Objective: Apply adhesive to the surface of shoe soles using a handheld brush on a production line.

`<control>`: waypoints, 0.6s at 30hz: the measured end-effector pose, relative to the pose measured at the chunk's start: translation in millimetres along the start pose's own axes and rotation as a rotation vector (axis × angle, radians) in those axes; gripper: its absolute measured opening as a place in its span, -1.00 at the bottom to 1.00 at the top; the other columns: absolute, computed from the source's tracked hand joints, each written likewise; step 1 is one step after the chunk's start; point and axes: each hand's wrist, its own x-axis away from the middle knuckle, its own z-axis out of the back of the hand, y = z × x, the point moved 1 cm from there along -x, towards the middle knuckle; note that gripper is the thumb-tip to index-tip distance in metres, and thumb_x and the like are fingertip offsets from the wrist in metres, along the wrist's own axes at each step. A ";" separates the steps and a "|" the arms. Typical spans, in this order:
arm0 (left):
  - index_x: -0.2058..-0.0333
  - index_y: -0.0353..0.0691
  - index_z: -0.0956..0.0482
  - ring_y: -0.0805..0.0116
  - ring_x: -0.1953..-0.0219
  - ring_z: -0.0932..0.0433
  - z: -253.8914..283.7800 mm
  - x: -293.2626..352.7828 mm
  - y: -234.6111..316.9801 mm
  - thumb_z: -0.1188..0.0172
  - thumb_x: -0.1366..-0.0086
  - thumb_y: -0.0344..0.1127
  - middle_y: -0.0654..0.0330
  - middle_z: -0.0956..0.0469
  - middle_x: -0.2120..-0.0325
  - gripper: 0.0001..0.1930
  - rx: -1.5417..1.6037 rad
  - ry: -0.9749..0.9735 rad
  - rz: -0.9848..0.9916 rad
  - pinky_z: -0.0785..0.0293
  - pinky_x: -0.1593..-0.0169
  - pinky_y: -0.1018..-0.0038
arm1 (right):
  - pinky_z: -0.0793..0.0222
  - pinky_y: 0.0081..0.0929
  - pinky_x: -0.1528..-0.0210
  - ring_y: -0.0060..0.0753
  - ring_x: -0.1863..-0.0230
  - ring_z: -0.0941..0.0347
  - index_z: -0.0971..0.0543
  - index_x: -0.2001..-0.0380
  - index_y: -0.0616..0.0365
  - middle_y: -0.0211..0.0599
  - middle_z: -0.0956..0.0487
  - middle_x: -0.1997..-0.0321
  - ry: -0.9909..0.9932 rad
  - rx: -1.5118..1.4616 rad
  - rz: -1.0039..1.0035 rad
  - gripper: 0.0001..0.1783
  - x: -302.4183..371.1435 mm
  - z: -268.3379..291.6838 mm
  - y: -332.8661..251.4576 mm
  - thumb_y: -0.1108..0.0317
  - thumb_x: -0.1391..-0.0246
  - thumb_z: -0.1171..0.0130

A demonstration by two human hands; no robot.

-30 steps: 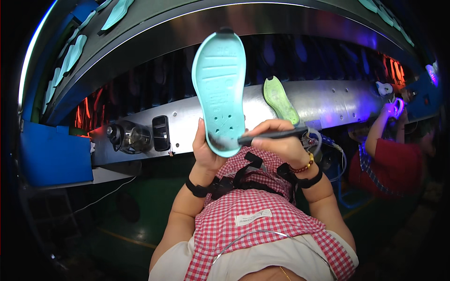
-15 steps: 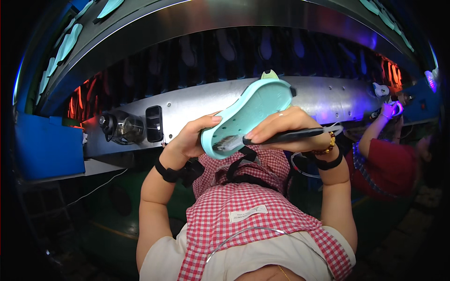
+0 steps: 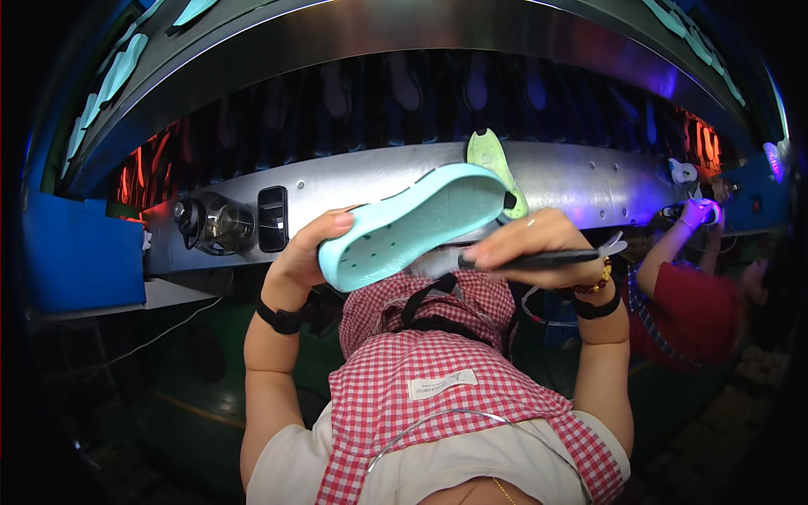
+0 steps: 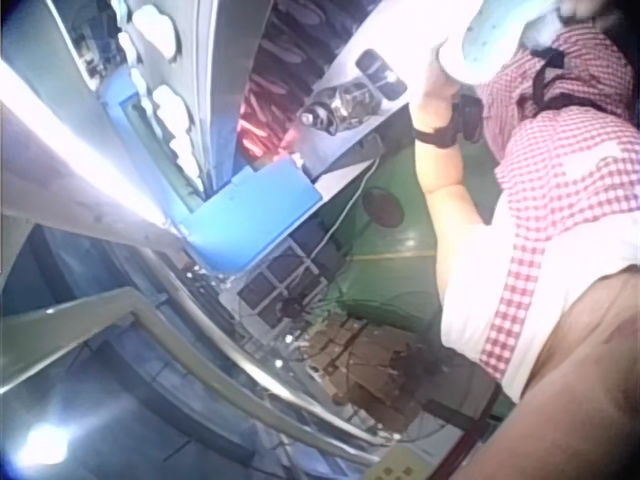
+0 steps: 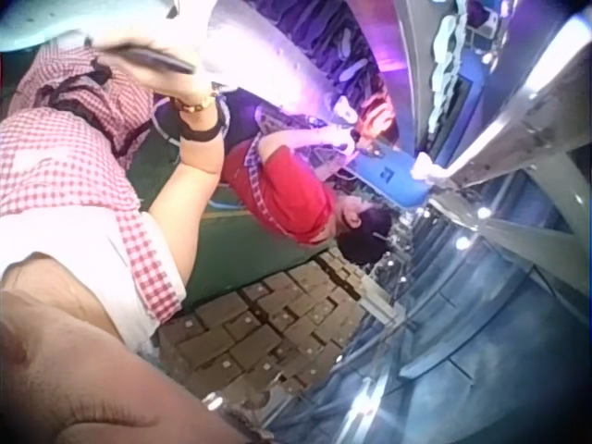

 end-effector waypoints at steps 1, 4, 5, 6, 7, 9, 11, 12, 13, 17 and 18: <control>0.04 -0.48 -0.32 0.37 0.30 -0.46 1.6 3.6 2.6 -0.03 -0.02 -0.02 0.02 -0.48 0.26 -0.35 -0.044 0.026 -0.045 -0.35 0.19 0.60 | -0.41 -0.50 0.13 -0.30 0.21 -0.51 -0.55 0.35 0.23 -0.15 -0.56 0.29 0.203 -0.036 -0.007 -0.76 -0.2 -3.0 2.0 0.58 0.22 -0.22; 0.06 -0.47 -0.33 0.36 0.32 -0.46 -13.4 10.8 16.9 -0.03 -0.01 -0.02 0.02 -0.48 0.26 -0.36 -0.145 0.076 -0.135 -0.34 0.18 0.59 | -0.43 -0.52 0.16 -0.32 0.24 -0.52 -0.56 0.36 0.24 -0.16 -0.57 0.31 0.203 -0.014 -0.041 -0.74 0.9 -21.8 19.1 0.56 0.25 -0.26; 0.08 -0.44 -0.37 0.34 0.30 -0.48 -8.6 14.6 18.6 0.02 -0.07 0.00 0.01 -0.48 0.23 -0.40 -0.241 0.011 -0.159 -0.36 0.18 0.55 | -0.43 -0.53 0.16 -0.31 0.24 -0.52 -0.56 0.38 0.24 -0.17 -0.57 0.31 0.193 0.052 -0.012 -0.75 0.3 -28.1 16.5 0.55 0.26 -0.27; 0.08 -0.44 -0.37 0.34 0.30 -0.48 -5.2 17.7 17.5 0.02 -0.07 0.00 0.01 -0.48 0.23 -0.40 -0.246 0.016 -0.160 -0.36 0.18 0.55 | -0.43 -0.55 0.23 -0.34 0.28 -0.53 -0.57 0.39 0.23 -0.20 -0.57 0.32 0.177 0.075 0.003 -0.75 1.1 -30.0 11.2 0.53 0.27 -0.28; 0.10 -0.43 -0.38 0.32 0.26 -0.48 -0.7 20.9 15.1 0.07 -0.12 0.01 0.01 -0.47 0.21 -0.43 -0.115 0.151 -0.177 -0.37 0.15 0.52 | -0.42 -0.56 0.26 -0.36 0.31 -0.52 -0.57 0.40 0.22 -0.22 -0.58 0.32 0.147 0.090 0.014 -0.75 1.7 -28.0 3.6 0.52 0.28 -0.29; 0.12 -0.37 -0.41 0.22 0.18 -0.49 10.9 15.2 10.6 0.23 -0.23 0.09 0.02 -0.47 0.18 -0.42 0.733 0.076 -0.082 -0.37 0.05 0.39 | -0.35 -0.59 0.32 -0.43 0.39 -0.49 -0.58 0.41 0.20 -0.25 -0.58 0.37 0.180 0.082 0.080 -0.75 2.4 -23.7 -10.0 0.53 0.31 -0.30; -0.03 -0.30 -0.23 0.09 0.00 -0.32 23.1 -6.1 -23.5 0.32 -0.17 0.29 -0.06 -0.29 0.01 -0.26 0.520 0.120 -0.346 -0.19 -0.10 0.19 | -0.35 -0.60 0.31 -0.44 0.39 -0.48 -0.58 0.41 0.20 -0.25 -0.58 0.39 0.269 0.026 0.028 -0.75 -6.9 -28.8 -11.6 0.54 0.31 -0.29; -0.12 -0.28 -0.11 0.02 -0.09 -0.22 15.2 -21.3 -32.0 0.39 -0.12 0.37 -0.14 -0.18 -0.07 -0.15 0.510 0.198 -0.362 -0.09 -0.15 0.11 | -0.34 -0.60 0.29 -0.46 0.39 -0.48 -0.58 0.40 0.21 -0.25 -0.58 0.41 0.382 -0.008 -0.046 -0.74 -9.2 -29.3 -11.8 0.55 0.31 -0.28; -0.13 -0.27 -0.10 0.00 -0.08 -0.23 -2.5 -29.9 -33.8 0.45 -0.10 0.41 -0.15 -0.18 -0.06 -0.12 0.547 0.045 -0.335 -0.10 -0.15 0.11 | -0.34 -0.64 0.33 -0.53 0.41 -0.46 -0.58 0.39 0.23 -0.24 -0.57 0.43 0.418 -0.025 -0.166 -0.76 -8.0 -34.1 0.7 0.56 0.28 -0.25; -0.10 -0.25 -0.16 -0.02 -0.03 -0.28 -16.5 -42.5 -45.0 0.55 -0.05 0.47 -0.10 -0.26 -0.01 -0.07 0.601 -0.026 -0.312 -0.18 -0.10 0.11 | -0.31 -0.64 0.48 -0.56 0.52 -0.43 -0.56 0.35 0.23 -0.24 -0.55 0.46 0.556 -0.237 -0.331 -0.78 -23.7 -43.5 30.7 0.50 0.19 -0.21; -0.10 -0.25 -0.16 -0.02 -0.03 -0.28 -17.5 -44.2 -43.4 0.55 -0.05 0.47 -0.10 -0.26 -0.01 -0.07 0.600 -0.025 -0.311 -0.18 -0.10 0.11 | -0.31 -0.64 0.48 -0.56 0.52 -0.43 -0.56 0.35 0.23 -0.24 -0.55 0.46 0.557 -0.239 -0.330 -0.78 -25.8 -45.8 29.4 0.50 0.19 -0.21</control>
